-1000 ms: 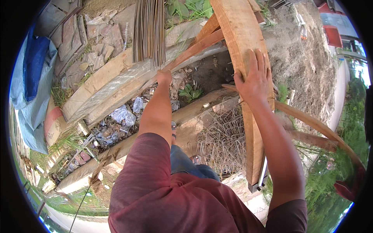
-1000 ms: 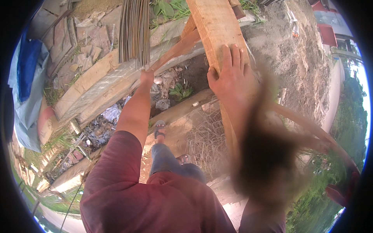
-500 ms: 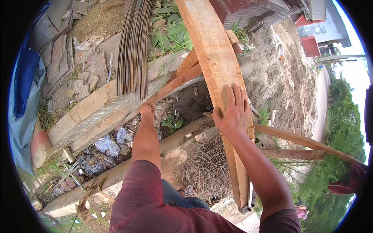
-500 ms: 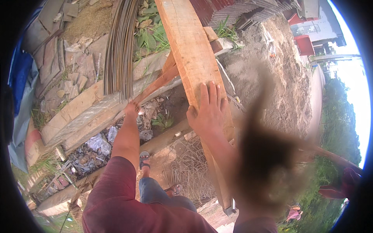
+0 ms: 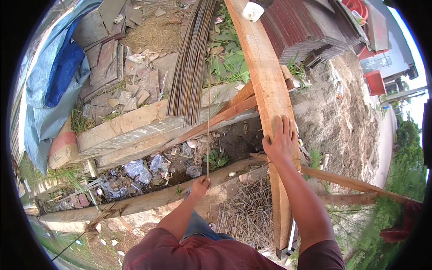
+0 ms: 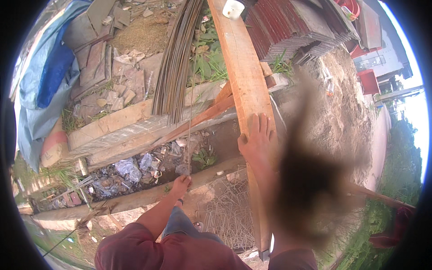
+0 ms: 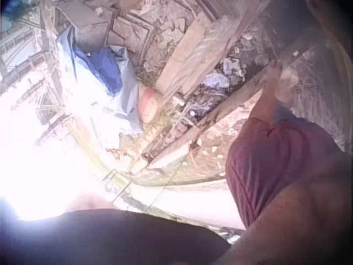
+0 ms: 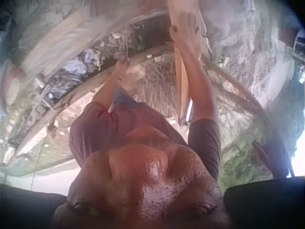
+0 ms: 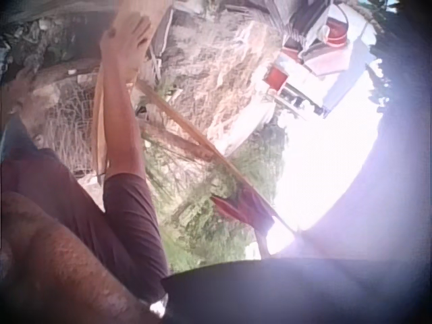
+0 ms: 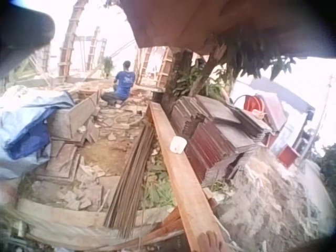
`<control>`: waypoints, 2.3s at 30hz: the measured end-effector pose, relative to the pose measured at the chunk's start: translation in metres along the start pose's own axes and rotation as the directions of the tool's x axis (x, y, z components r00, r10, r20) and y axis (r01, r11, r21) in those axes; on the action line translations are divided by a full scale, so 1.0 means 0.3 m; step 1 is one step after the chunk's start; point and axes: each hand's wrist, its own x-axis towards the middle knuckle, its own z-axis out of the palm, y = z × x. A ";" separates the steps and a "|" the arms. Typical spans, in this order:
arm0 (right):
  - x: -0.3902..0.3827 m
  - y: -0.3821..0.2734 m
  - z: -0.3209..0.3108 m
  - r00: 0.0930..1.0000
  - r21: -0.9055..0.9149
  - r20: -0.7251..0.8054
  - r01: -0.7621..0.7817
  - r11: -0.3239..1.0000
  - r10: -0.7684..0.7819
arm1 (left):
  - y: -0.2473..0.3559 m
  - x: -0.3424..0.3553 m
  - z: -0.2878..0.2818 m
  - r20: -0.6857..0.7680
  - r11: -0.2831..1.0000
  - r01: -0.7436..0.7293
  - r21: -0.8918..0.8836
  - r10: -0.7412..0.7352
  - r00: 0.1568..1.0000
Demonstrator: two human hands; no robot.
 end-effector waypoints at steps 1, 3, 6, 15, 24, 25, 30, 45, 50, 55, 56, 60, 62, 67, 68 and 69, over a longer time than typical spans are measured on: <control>0.000 0.003 0.004 1.000 0.017 -0.002 0.004 1.000 -0.004 | 0.000 -0.122 0.017 0.066 0.967 0.025 -0.254 -0.009 0.998; -0.007 -0.007 -0.016 1.000 0.017 0.019 0.009 1.000 -0.009 | -0.123 -0.216 0.032 0.209 0.917 0.110 -0.383 -0.030 0.978; -0.008 -0.028 -0.027 1.000 0.023 0.031 -0.001 1.000 0.000 | 0.136 -0.315 0.016 0.204 0.862 0.167 -0.479 -0.075 0.976; -0.066 -0.012 -0.121 0.996 0.120 0.065 -0.072 0.990 0.064 | 0.391 -0.271 -0.113 -0.424 0.967 -0.072 0.246 0.174 0.889; -0.733 0.269 -0.252 0.914 0.354 0.051 -0.393 0.849 0.402 | -0.225 -0.992 -0.509 -0.535 0.866 -0.074 0.495 0.371 0.759; -0.788 0.300 -0.215 0.922 0.379 0.006 -0.361 0.852 0.388 | -0.228 -1.082 -0.488 -0.550 0.892 -0.042 0.449 0.314 0.774; -0.849 0.263 -0.145 0.915 0.357 -0.153 -0.301 0.884 0.374 | -0.273 -1.203 -0.396 -0.609 0.888 -0.122 0.444 0.399 0.686; -0.824 0.289 -0.231 0.974 0.437 -0.157 -0.080 0.896 0.163 | -0.105 -1.230 -0.215 -0.533 0.796 -0.577 0.180 0.572 0.623; -0.998 -0.021 -0.374 0.981 0.956 0.184 -0.165 0.244 -0.059 | -0.029 -1.299 -0.066 -0.462 0.844 -0.526 0.106 0.510 0.726; -1.173 -0.209 -0.412 0.977 0.977 0.193 -0.200 -0.069 -0.091 | -0.118 -1.343 0.032 -0.407 0.749 -0.633 0.197 0.650 0.642; -1.184 -0.222 -0.414 0.984 0.977 0.169 -0.173 -0.122 -0.048 | -0.121 -1.368 0.057 -0.379 0.743 -0.644 0.181 0.657 0.652; -1.212 -0.222 -0.436 0.994 0.952 0.028 0.006 -0.307 0.103 | -0.112 -1.492 0.177 -0.247 0.763 -0.630 0.143 0.644 0.724; -1.226 -0.216 -0.459 0.973 0.923 -0.054 0.133 -0.360 0.222 | -0.146 -1.494 0.250 -0.193 0.760 -0.649 0.039 0.643 0.742; -1.352 -0.041 -0.532 0.895 0.965 -0.041 0.150 -0.213 0.444 | -0.218 -1.395 0.433 0.279 0.536 -0.792 0.291 0.744 0.607; -1.394 0.000 -0.551 0.876 0.977 -0.098 0.174 -0.120 0.472 | -0.224 -1.385 0.456 0.400 0.491 -0.810 0.322 0.704 0.586; -1.439 0.052 -0.554 0.855 0.981 -0.157 0.194 -0.024 0.495 | -0.228 -1.377 0.475 0.515 0.442 -0.828 0.346 0.648 0.561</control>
